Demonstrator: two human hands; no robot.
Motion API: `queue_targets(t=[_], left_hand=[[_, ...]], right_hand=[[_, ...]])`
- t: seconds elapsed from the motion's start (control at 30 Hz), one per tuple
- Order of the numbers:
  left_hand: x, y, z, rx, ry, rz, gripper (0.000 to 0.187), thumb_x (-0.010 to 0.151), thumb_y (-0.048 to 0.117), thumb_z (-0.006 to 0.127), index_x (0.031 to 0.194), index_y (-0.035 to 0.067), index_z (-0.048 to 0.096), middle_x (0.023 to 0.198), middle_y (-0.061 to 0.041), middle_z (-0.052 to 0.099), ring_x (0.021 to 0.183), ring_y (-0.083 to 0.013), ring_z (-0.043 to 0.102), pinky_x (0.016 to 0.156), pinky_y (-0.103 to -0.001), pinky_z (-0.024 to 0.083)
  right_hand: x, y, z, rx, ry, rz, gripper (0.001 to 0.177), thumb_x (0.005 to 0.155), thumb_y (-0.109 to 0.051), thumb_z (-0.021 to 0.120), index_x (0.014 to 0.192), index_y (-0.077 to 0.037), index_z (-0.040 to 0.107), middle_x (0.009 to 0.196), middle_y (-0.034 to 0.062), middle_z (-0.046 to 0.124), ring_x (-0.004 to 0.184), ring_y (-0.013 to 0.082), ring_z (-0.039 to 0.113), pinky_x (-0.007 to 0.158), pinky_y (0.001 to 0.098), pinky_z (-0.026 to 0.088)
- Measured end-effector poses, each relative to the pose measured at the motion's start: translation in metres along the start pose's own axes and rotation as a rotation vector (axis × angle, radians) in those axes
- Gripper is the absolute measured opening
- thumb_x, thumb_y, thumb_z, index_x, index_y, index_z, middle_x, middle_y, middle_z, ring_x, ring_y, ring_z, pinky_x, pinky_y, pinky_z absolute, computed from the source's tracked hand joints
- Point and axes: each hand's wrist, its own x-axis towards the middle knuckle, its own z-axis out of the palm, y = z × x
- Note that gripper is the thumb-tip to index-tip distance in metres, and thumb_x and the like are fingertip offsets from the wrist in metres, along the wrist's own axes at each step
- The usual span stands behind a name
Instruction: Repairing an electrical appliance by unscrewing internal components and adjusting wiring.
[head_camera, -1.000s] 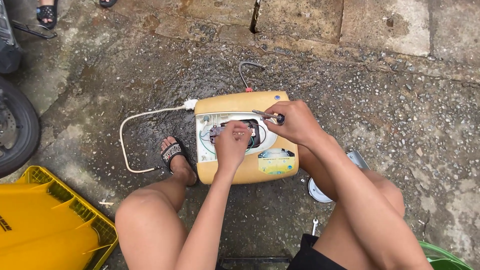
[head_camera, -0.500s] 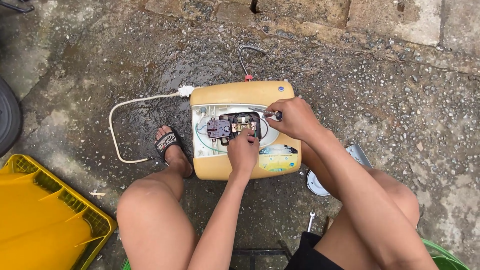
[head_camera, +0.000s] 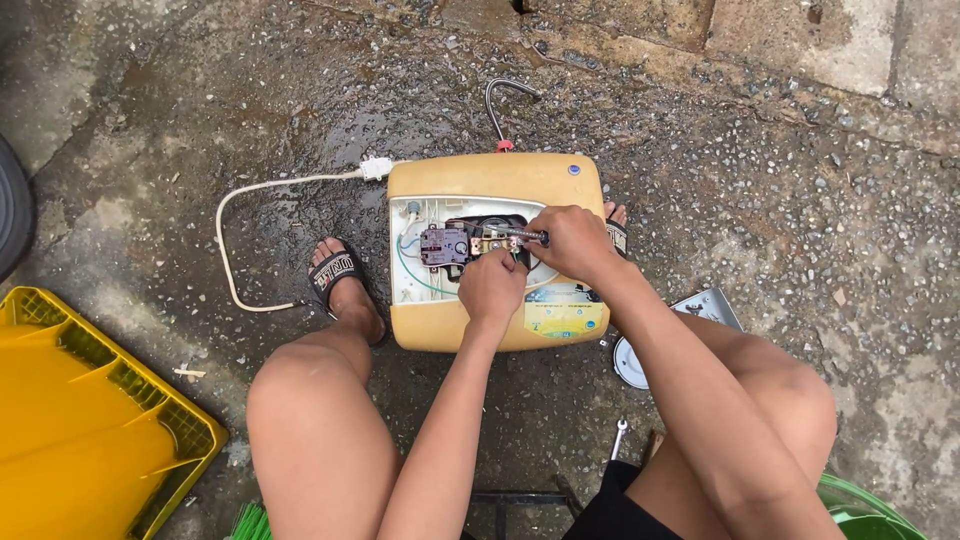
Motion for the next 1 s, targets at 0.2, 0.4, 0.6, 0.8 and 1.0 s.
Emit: queue_targets(t=[0.2, 0.4, 0.6, 0.8, 1.0], left_hand=[[-0.008, 0.013, -0.020, -0.018, -0.063, -0.036, 0.017, 0.082, 0.036, 0.064, 0.079, 0.026, 0.077, 0.087, -0.010, 0.076, 0.102, -0.0419, 0.073, 0.088, -0.049, 0.059], [-0.010, 0.014, -0.020, -0.010, -0.063, -0.048, 0.016, 0.082, 0.036, 0.064, 0.079, 0.025, 0.076, 0.086, -0.011, 0.076, 0.101, -0.0421, 0.073, 0.089, -0.048, 0.059], [-0.015, 0.018, -0.024, -0.018, -0.056, -0.053, 0.018, 0.084, 0.035, 0.064, 0.081, 0.022, 0.076, 0.090, -0.016, 0.076, 0.102, -0.0440, 0.073, 0.090, -0.049, 0.059], [-0.017, 0.017, -0.025, -0.028, -0.048, -0.038, 0.018, 0.084, 0.036, 0.066, 0.082, 0.020, 0.076, 0.090, -0.017, 0.076, 0.102, -0.0450, 0.072, 0.090, -0.051, 0.058], [-0.014, 0.014, -0.021, -0.024, -0.048, -0.047, 0.020, 0.086, 0.039, 0.067, 0.084, 0.022, 0.077, 0.091, -0.016, 0.076, 0.102, -0.0451, 0.073, 0.089, -0.051, 0.059]], right_hand=[[0.007, -0.005, 0.006, -0.079, -0.021, 0.005, 0.019, 0.083, -0.027, 0.076, 0.101, -0.025, 0.081, 0.096, 0.0003, 0.077, 0.090, 0.0344, 0.074, 0.082, 0.0507, 0.061], [0.012, -0.002, 0.014, -0.098, -0.027, 0.005, 0.016, 0.083, -0.026, 0.076, 0.098, -0.025, 0.081, 0.094, 0.0020, 0.076, 0.087, 0.0372, 0.074, 0.080, 0.0527, 0.061], [0.012, -0.002, 0.017, -0.145, -0.032, -0.001, 0.014, 0.083, -0.028, 0.076, 0.096, -0.027, 0.081, 0.094, 0.0009, 0.076, 0.087, 0.0361, 0.075, 0.080, 0.0513, 0.062], [0.010, -0.012, 0.011, -0.157, -0.048, -0.006, 0.013, 0.085, -0.026, 0.073, 0.096, -0.025, 0.081, 0.095, 0.0029, 0.076, 0.087, 0.0382, 0.074, 0.081, 0.0513, 0.061], [0.012, -0.013, 0.014, -0.203, -0.049, -0.007, 0.013, 0.086, -0.026, 0.073, 0.096, -0.025, 0.081, 0.093, 0.0016, 0.076, 0.085, 0.0359, 0.075, 0.078, 0.0497, 0.062]])
